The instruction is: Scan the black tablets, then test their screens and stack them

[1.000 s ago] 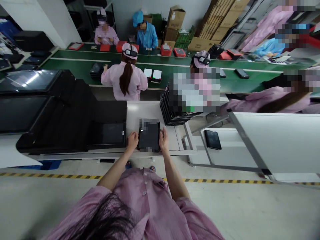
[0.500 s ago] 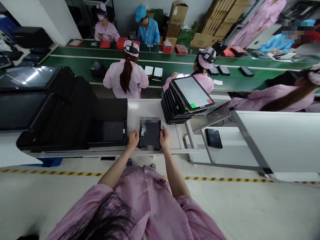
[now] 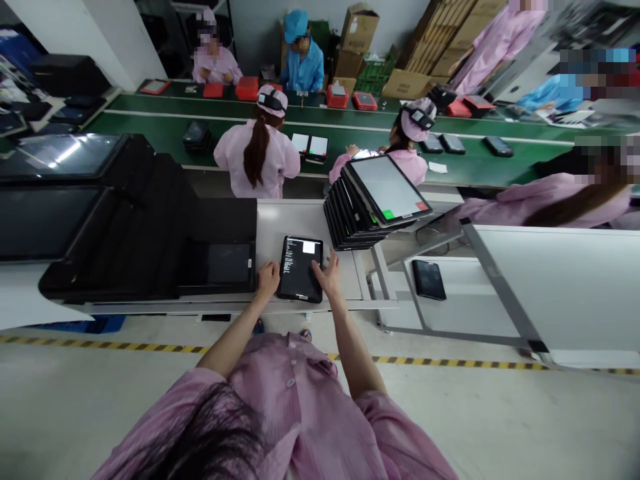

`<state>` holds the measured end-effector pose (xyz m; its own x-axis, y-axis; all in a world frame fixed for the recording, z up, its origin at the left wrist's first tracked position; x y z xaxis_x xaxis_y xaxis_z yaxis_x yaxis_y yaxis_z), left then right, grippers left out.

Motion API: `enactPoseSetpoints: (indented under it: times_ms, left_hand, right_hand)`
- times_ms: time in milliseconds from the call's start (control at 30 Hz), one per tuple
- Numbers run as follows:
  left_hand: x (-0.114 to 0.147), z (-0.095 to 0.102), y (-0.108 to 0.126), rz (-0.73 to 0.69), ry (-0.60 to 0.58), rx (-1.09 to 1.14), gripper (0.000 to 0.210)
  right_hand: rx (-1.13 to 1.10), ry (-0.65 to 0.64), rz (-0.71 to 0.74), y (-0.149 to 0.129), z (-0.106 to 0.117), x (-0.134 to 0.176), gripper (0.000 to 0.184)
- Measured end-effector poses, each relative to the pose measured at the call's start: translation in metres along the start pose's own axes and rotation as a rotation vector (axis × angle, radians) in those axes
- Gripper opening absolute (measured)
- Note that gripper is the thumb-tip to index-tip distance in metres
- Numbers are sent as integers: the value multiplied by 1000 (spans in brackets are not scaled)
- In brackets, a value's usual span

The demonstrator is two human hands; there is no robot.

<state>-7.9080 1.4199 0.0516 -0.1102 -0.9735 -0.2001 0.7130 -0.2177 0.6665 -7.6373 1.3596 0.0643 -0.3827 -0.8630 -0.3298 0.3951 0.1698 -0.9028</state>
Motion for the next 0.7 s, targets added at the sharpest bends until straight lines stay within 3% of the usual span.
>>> enactPoseSetpoints:
  times_ms: [133,233,467,700]
  left_hand:
    - [1,0,1,-6,14,0,39]
    - [1,-1,-2,5,27,2,40]
    - [0,-2,-4,10,33,11,38]
    - [0,-4,-2,20,35,8,44]
  right_hand:
    - [76,-72,131,-34,-22,-1,59]
    - [105,-131,160,-45,-40,-3,48]
    - [173,-193,167,-51,-50,-16,45]
    - [160,-165,238,-82,-45,3,45]
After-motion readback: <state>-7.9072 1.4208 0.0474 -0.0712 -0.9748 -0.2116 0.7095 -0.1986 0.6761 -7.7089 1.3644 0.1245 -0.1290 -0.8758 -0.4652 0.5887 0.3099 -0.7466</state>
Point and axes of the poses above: each hand's wrist, its own x-axis away from the middle knuckle, its own z-axis out of the back of the hand, y = z × x, the point moved 10 cm from there along -x, towards the middle knuckle, and after that the axes turned 15 degrees about -x, right-handed, at the moved point
